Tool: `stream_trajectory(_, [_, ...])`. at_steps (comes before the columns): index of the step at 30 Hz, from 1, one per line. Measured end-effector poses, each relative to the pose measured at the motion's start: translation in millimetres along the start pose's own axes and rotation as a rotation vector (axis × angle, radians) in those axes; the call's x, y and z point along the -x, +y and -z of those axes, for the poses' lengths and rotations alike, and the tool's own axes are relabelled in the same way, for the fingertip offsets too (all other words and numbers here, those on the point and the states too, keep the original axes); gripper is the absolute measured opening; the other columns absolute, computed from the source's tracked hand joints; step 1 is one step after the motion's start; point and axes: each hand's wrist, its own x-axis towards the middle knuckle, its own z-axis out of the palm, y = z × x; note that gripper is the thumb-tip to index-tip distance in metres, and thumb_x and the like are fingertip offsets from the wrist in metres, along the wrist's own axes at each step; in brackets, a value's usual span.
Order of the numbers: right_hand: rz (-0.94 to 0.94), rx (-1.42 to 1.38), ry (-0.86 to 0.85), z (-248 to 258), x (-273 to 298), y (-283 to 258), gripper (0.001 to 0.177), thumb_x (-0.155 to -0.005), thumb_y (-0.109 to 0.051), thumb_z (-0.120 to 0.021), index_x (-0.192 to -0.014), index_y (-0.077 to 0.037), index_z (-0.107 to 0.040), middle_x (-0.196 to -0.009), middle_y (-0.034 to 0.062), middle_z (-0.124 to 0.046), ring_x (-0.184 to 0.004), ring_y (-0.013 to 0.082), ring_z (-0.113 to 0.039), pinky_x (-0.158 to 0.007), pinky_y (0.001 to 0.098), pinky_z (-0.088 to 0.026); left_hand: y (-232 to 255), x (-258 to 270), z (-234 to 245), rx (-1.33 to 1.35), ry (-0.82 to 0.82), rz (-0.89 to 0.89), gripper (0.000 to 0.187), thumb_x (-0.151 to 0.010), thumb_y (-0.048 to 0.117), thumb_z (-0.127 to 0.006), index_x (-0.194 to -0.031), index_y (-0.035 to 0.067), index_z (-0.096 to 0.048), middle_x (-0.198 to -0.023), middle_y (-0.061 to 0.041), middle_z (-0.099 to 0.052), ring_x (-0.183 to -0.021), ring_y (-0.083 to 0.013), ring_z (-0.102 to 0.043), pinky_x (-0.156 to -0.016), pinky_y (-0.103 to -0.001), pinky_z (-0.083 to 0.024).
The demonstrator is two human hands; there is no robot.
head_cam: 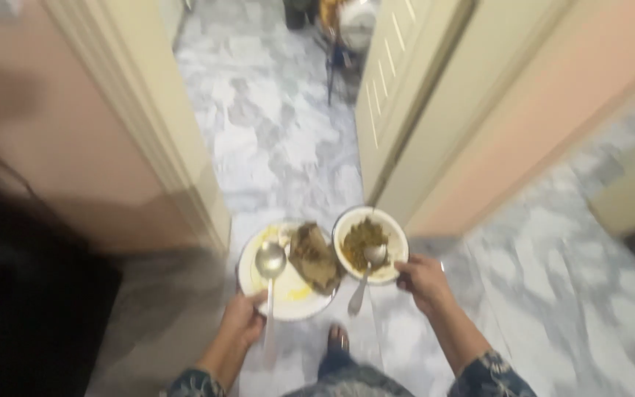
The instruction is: Clearing used plates and food from a dining table and moving them to the kitchen area.
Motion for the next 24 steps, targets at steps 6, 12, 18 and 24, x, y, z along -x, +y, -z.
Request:
stream_trajectory(6, [-0.029, 0.145, -0.084, -38.8, -158.6, -132.3, 0.018, -0.087, -0.004, -0.069, -0.103, 0.005, -0.072, -0.078, 0.0079, -0.070, -0.060, 0.0146, -0.059, -0.055, 0.0290, -0.048, 68.8, -60.4, -156.3, -0.027, 0.317, -0.028, 0.040, -0.092, -0.006, -0.054, -0.131, 0.001, -0.049, -0.122, -0.025, -0.063, -0.109, -0.0422, -0.063, -0.086, -0.059, -0.048])
stream_trajectory(12, [-0.058, 0.150, -0.192, -95.7, -310.3, -213.7, 0.018, -0.086, -0.003, -0.070, -0.103, 0.003, -0.071, -0.079, 0.0068, -0.070, -0.062, 0.0137, -0.060, -0.055, 0.0281, -0.047, 109.3, -231.1, -164.6, 0.111, 0.152, -0.124, 0.043, -0.089, -0.009, -0.056, -0.132, -0.006, -0.056, -0.127, -0.025, -0.067, -0.113, -0.0338, -0.068, -0.098, -0.043, -0.055])
stream_trajectory(18, [-0.024, 0.215, -0.203, -163.5, -460.0, -289.0, 0.018, -0.087, -0.004, -0.069, -0.101, 0.007, -0.071, -0.077, 0.0087, -0.070, -0.061, 0.0144, -0.060, -0.055, 0.0293, -0.048, 188.1, -390.5, -223.2, 0.087, 0.099, -0.120, 0.041, -0.090, -0.006, -0.056, -0.131, -0.010, -0.057, -0.125, -0.027, -0.069, -0.110, -0.0345, -0.069, -0.097, -0.044, -0.055])
stream_trajectory(24, [-0.068, 0.160, -0.218, -224.5, -636.6, -357.0, 0.017, -0.085, -0.001, -0.070, -0.100, 0.006, -0.071, -0.074, 0.0072, -0.067, -0.058, 0.0148, -0.054, -0.053, 0.0305, -0.045, 278.0, -542.9, -289.7, 0.154, 0.169, -0.123, 0.039, -0.089, -0.009, -0.056, -0.128, -0.006, -0.059, -0.122, -0.024, -0.070, -0.106, -0.0340, -0.069, -0.093, -0.046, -0.056])
